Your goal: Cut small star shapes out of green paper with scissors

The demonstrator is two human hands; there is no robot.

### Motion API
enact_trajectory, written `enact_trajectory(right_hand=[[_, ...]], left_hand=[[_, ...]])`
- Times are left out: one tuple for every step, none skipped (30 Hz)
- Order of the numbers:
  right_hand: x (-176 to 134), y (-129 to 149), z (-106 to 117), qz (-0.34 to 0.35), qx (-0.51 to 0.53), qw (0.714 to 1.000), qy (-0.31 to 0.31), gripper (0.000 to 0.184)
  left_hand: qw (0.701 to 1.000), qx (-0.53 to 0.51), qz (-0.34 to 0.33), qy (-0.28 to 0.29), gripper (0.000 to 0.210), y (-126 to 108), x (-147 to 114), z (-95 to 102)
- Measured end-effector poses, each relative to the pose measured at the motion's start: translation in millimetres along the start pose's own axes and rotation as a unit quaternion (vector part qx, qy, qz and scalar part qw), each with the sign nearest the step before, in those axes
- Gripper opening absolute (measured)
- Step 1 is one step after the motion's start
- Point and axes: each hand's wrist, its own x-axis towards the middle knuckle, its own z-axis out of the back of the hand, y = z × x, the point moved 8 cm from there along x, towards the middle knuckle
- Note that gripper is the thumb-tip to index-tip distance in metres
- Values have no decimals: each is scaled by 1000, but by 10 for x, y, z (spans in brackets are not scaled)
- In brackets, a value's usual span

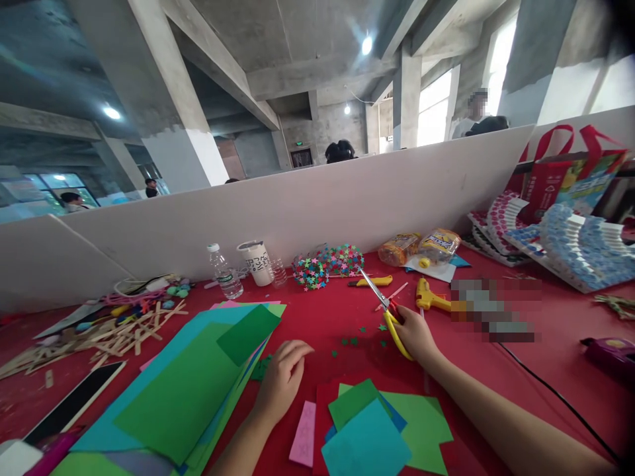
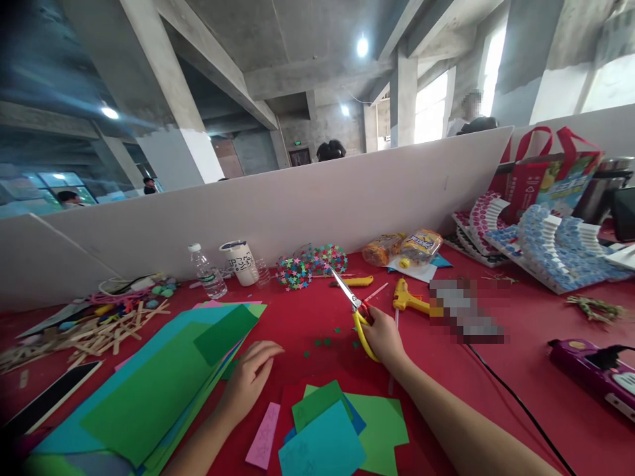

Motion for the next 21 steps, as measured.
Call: enact_trajectory(right_hand=[[-1,4,14,-1,13,1000,-6,29],[-4,11,26,-1,26,1000,-11,29],[-8,20,35,0,40,999,-14,29],[-12,28,42,1,54,998,-17,29],[-14,34,47,3,69,997,-20,29],[-15,38,50,4,84,996,-23,29],[-13,37,56,6,101,995,-26,29],[-7,31,63,7,118,993,-30,29],[1,19,75,6,136,990,-35,29],[14,1,90,5,154,987,-41,29],[29,-24,109,2,172,984,-48,29],[47,-53,130,-2,187,981,-55,29],[66,-85,153,-7,200,978,-62,29],[84,-117,176,-14,209,975,-68,29],[100,-146,198,-20,216,973,-73,29],[112,-168,217,-27,220,972,-76,30],[119,-183,233,-33,221,972,-78,30],[120,-189,244,-38,221,971,-78,30],[116,-186,253,-41,219,972,-77,30],[108,-175,257,-43,217,972,-75,30],[98,-160,258,-44,213,973,-72,30]], left_hand=[[1000,-6,-15,24,33,-55,5,-59],[998,-8,-33,50,36,-119,11,-124],[996,-7,-49,73,38,-182,18,-186],[994,-2,-61,91,40,-236,28,-238],[992,4,-68,104,41,-278,42,-276],[991,10,-70,113,42,-305,58,-299],[990,17,-70,119,41,-321,74,-311],[989,24,-72,125,40,-330,87,-318],[988,30,-75,130,39,-335,98,-323],[987,35,-81,135,38,-336,106,-328],[985,42,-88,139,38,-333,114,-339],[984,48,-96,144,38,-331,124,-359],[982,54,-104,148,38,-330,139,-389],[980,59,-112,150,39,-333,162,-429],[979,61,-120,153,40,-341,195,-478],[978,60,-125,154,40,-354,239,-532],[978,54,-126,154,39,-370,294,-585],[977,43,-130,162,39,-397,348,-649],[978,27,-130,163,40,-427,409,-693],[978,7,-129,166,41,-459,465,-726],[976,-12,-130,173,41,-500,508,-748]])
